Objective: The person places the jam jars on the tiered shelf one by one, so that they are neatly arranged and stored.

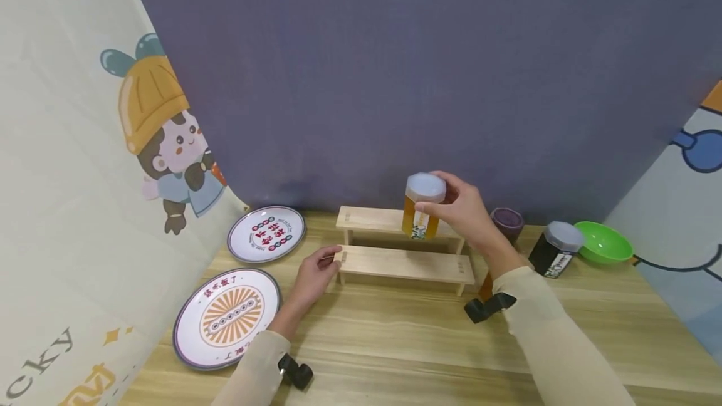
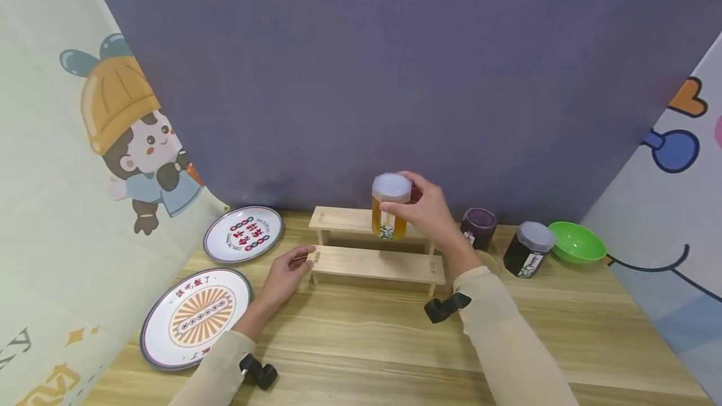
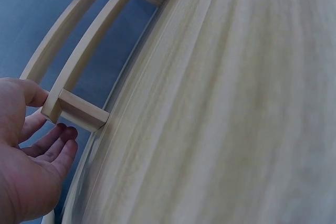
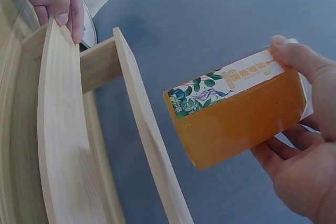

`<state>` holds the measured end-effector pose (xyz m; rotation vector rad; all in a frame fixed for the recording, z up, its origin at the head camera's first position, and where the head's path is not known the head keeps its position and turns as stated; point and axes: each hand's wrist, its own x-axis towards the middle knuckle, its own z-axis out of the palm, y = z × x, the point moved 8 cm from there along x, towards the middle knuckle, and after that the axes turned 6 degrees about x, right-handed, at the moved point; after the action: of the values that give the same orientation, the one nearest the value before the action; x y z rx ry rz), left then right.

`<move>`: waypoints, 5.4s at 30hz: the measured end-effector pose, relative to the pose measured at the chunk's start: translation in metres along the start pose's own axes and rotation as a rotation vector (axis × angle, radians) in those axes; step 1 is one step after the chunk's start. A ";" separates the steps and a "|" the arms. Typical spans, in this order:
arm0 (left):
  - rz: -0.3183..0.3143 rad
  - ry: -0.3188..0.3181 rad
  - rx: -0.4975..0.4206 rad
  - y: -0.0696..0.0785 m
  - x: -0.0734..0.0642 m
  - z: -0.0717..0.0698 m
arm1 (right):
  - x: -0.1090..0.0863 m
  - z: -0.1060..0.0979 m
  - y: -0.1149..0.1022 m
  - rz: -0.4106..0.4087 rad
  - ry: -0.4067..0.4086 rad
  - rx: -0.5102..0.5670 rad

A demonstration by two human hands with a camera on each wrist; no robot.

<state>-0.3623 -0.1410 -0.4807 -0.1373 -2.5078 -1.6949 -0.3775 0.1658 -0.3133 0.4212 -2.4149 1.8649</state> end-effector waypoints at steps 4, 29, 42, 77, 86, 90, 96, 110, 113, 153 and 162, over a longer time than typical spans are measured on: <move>0.010 0.001 0.004 0.000 0.001 0.000 | 0.009 0.008 0.000 -0.004 0.009 0.000; 0.025 0.005 -0.027 -0.001 0.000 0.000 | 0.049 0.064 0.012 -0.003 -0.067 0.030; -0.004 0.007 -0.027 -0.001 -0.003 0.006 | 0.054 0.077 0.021 0.013 -0.092 0.061; 0.000 0.019 -0.020 -0.003 0.000 0.003 | 0.061 0.084 0.021 -0.022 -0.098 0.052; 0.008 0.028 -0.026 -0.003 0.000 0.002 | 0.049 0.057 0.006 -0.102 -0.118 0.029; 0.007 0.029 -0.032 -0.003 0.001 0.002 | 0.039 0.036 -0.004 -0.142 -0.119 0.011; 0.001 0.030 -0.026 -0.004 0.001 0.002 | 0.016 0.000 -0.005 -0.146 -0.118 -0.061; 0.014 0.034 -0.001 -0.001 0.000 0.003 | -0.028 -0.139 0.042 -0.022 0.099 -0.193; 0.013 0.038 -0.010 0.000 0.000 0.002 | -0.036 -0.165 0.055 0.004 0.126 -0.179; -0.007 0.029 -0.028 -0.004 -0.001 0.004 | -0.090 -0.240 0.157 0.196 0.054 -0.224; -0.007 0.026 -0.041 -0.004 -0.001 0.001 | -0.090 -0.240 0.170 0.172 0.079 -0.237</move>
<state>-0.3624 -0.1417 -0.4849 -0.1089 -2.4586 -1.7398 -0.3616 0.4503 -0.4290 0.1261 -2.6484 1.5881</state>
